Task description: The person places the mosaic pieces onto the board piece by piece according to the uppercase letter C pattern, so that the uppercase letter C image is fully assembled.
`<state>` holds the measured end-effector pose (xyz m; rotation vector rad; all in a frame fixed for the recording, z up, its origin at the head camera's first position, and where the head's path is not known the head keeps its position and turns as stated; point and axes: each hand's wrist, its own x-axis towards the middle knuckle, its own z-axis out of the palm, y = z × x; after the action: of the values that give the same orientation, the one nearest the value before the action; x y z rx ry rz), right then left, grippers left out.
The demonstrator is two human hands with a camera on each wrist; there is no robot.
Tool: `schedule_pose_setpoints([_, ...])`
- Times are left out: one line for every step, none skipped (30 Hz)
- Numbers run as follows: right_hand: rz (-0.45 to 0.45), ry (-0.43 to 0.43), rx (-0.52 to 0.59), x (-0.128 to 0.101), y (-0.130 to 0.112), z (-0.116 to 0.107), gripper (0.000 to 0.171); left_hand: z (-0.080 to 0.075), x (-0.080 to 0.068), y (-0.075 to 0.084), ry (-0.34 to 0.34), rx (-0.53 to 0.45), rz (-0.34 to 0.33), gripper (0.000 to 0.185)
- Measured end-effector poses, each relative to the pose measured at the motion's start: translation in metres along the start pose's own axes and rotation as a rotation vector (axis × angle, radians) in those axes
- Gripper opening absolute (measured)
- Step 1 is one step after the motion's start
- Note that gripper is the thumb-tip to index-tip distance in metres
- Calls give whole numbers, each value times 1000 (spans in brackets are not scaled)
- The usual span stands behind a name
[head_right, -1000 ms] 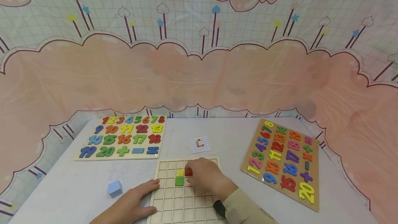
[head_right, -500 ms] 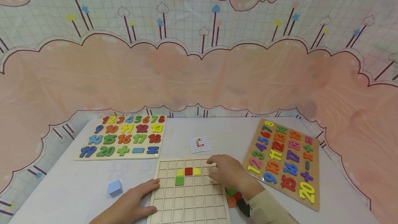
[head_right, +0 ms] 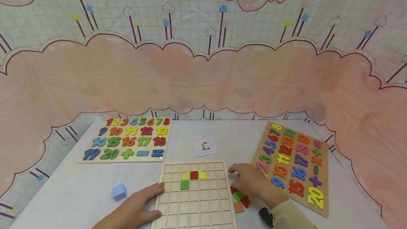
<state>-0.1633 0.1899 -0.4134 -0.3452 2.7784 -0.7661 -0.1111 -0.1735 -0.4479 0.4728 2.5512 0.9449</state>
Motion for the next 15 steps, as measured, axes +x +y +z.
schedule_pose_setpoints([3,-3,-3,-1,1,-1,30,0,0,0,1,4,5,70])
schedule_pose_setpoints([3,-8,-3,-2,3,-1,30,0,0,0,1,5,7,70])
schedule_pose_setpoints([0,-10,-4,-3,4,-1,29,0,0,0,2,7,9,70])
schedule_pose_setpoints([-3,-11,-1,-4,6,-2,29,0,0,0,2,9,10,70])
schedule_pose_setpoints([-6,-13,1,-5,7,-2,29,0,0,0,3,9,10,70])
schedule_pose_setpoints([-9,-15,3,-6,9,-2,29,0,0,0,3,9,10,70])
schedule_pose_setpoints([-11,-17,5,-7,11,-2,30,0,0,0,2,8,7,70])
schedule_pose_setpoints([-13,-19,6,-8,12,-2,30,0,0,0,1,6,4,69])
schedule_pose_setpoints([-15,-21,5,-8,13,-2,31,0,1,0,0,4,1,69])
schedule_pose_setpoints([-13,-26,9,-9,14,-2,32,-1,1,0,-1,3,-2,69])
schedule_pose_setpoints([-10,-31,7,-9,15,-2,33,-1,1,0,-2,0,-5,69])
schedule_pose_setpoints([-7,-38,7,-10,16,-2,34,-1,1,0,-2,-1,-6,69])
schedule_pose_setpoints([-7,-44,5,-10,16,-2,36,-1,1,0,-2,-1,-6,69])
schedule_pose_setpoints([-5,-51,1,-11,17,-2,37,0,1,0,-2,-3,-6,69])
schedule_pose_setpoints([-4,-58,0,-12,17,-2,39,0,1,0,-2,-4,-5,69])
